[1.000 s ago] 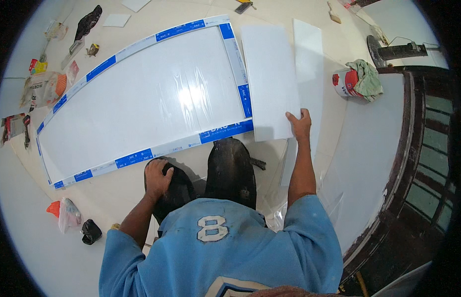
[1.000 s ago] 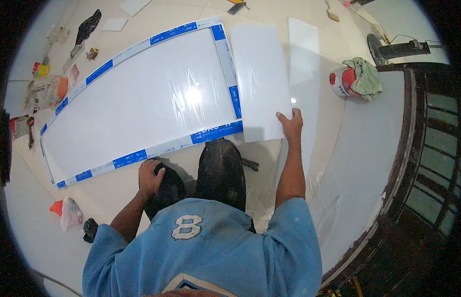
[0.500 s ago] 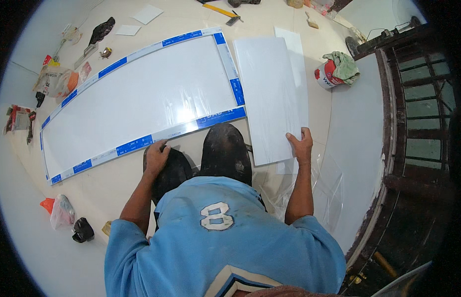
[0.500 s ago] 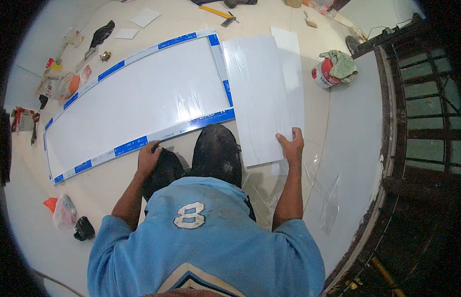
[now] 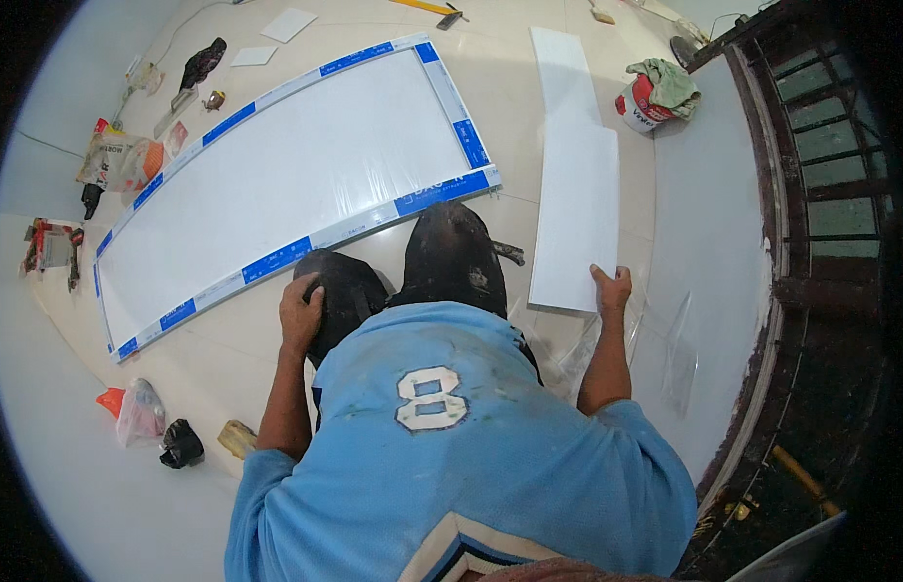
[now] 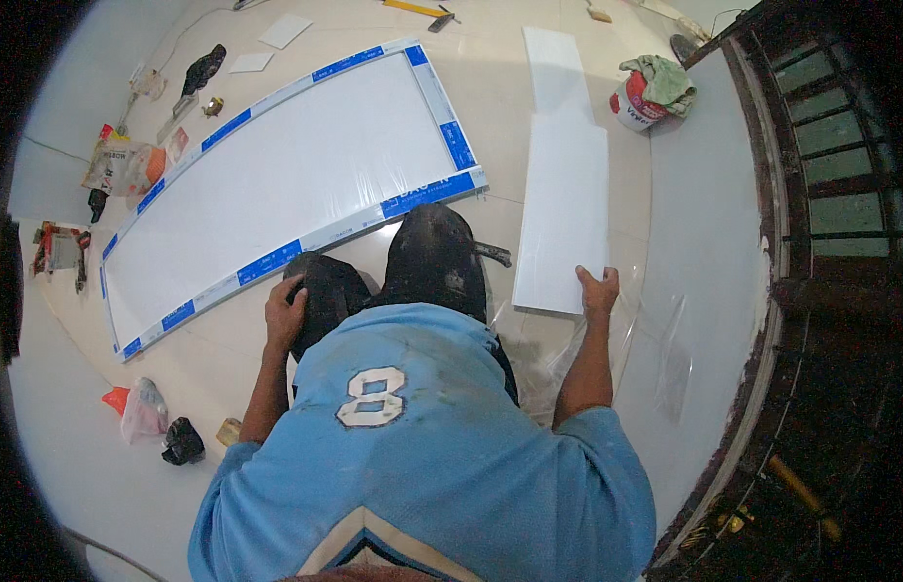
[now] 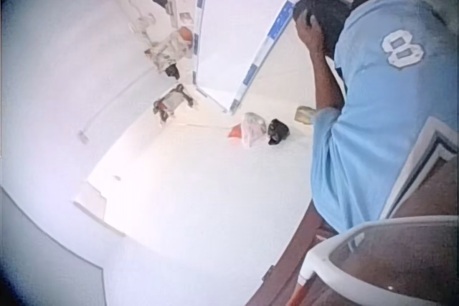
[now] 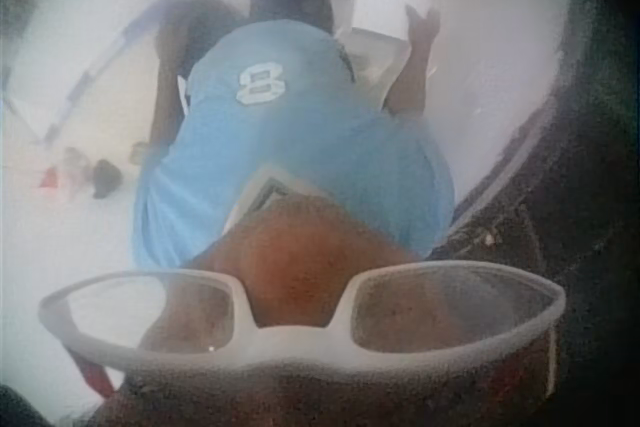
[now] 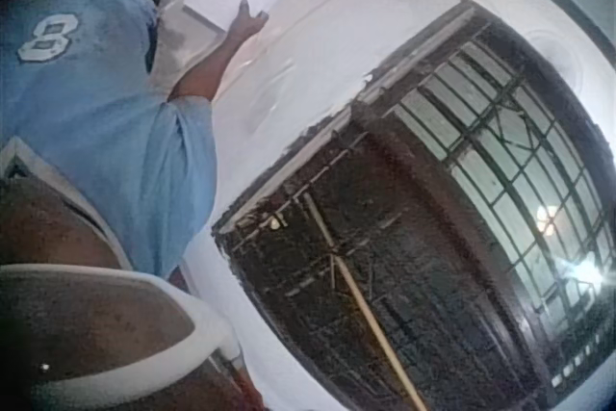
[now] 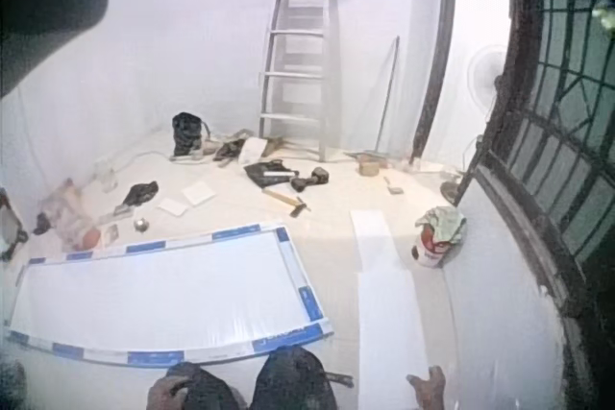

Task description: The person kneels on the floor and measures a white tile using a try square and pencil. They then use a utility knife and a straight edge to score and cut the tile along the marked line.

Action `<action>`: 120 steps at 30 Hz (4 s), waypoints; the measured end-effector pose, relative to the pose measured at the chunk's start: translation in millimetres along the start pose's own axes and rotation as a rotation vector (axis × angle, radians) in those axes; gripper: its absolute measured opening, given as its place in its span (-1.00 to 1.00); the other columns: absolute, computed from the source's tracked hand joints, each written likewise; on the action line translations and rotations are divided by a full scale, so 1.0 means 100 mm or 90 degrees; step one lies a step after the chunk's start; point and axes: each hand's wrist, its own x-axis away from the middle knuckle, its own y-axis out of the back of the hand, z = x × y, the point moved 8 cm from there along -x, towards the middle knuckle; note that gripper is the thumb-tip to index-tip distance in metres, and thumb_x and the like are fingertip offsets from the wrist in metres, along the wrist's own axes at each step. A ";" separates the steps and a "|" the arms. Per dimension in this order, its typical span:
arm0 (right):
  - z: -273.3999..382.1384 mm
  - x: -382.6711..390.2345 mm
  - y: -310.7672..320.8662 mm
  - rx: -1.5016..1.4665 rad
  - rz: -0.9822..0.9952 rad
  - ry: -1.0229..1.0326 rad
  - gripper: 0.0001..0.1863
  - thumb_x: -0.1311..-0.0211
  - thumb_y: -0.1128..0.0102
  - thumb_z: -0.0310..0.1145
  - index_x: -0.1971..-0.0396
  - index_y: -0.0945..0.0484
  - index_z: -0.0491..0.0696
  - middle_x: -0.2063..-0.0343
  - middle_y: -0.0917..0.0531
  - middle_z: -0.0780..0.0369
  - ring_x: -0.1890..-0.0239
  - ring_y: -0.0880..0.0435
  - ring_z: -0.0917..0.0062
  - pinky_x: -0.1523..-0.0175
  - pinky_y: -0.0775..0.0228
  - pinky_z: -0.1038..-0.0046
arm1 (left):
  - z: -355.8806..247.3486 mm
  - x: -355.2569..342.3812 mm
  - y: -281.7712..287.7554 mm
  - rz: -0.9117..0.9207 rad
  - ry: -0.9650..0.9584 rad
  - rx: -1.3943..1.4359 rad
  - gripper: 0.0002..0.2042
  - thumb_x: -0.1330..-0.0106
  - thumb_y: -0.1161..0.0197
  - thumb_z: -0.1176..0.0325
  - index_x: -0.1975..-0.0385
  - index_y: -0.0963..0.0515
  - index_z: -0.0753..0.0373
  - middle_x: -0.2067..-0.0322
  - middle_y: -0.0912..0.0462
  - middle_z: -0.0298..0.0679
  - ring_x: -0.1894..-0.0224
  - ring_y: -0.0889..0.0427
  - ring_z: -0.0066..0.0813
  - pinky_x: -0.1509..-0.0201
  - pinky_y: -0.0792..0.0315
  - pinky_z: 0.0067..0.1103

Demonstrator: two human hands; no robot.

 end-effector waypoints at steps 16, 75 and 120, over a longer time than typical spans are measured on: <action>-1.07 -0.29 -0.57 0.037 0.001 -0.093 -0.27 -0.15 -0.63 0.02 -0.01 -0.58 -0.33 0.07 -0.73 -0.05 -0.01 -0.70 0.15 -0.22 -0.54 0.16 | -0.16 0.05 0.24 -0.082 0.008 0.029 -0.83 -0.40 -0.39 0.46 0.07 -0.79 0.23 -0.10 -0.79 -0.02 -0.24 -0.70 -0.05 -0.40 -0.52 -0.20; 3.39 -2.29 -4.93 0.372 0.013 0.450 -0.15 -0.54 -0.16 0.08 -0.59 -0.25 -0.19 -0.59 -0.21 -0.20 -0.65 -0.13 -0.13 -0.63 0.10 -0.30 | -2.77 -8.63 -3.94 0.087 -0.227 -0.127 -0.29 -0.20 -0.59 -0.09 -0.13 -0.59 0.39 0.01 -0.72 0.08 -0.07 -0.71 0.04 -0.19 -0.61 -0.19; 3.30 -2.34 -5.01 0.401 0.043 0.420 -0.10 -0.53 -0.16 0.10 -0.65 -0.13 -0.13 -0.63 -0.13 -0.11 -0.69 -0.02 -0.07 -0.68 0.25 -0.27 | -0.61 -6.47 -1.55 0.472 -0.303 -0.504 0.05 0.03 -0.40 0.75 -0.62 -0.28 0.00 -0.09 -0.70 -0.21 -0.28 -0.59 -0.30 -0.84 0.14 -0.21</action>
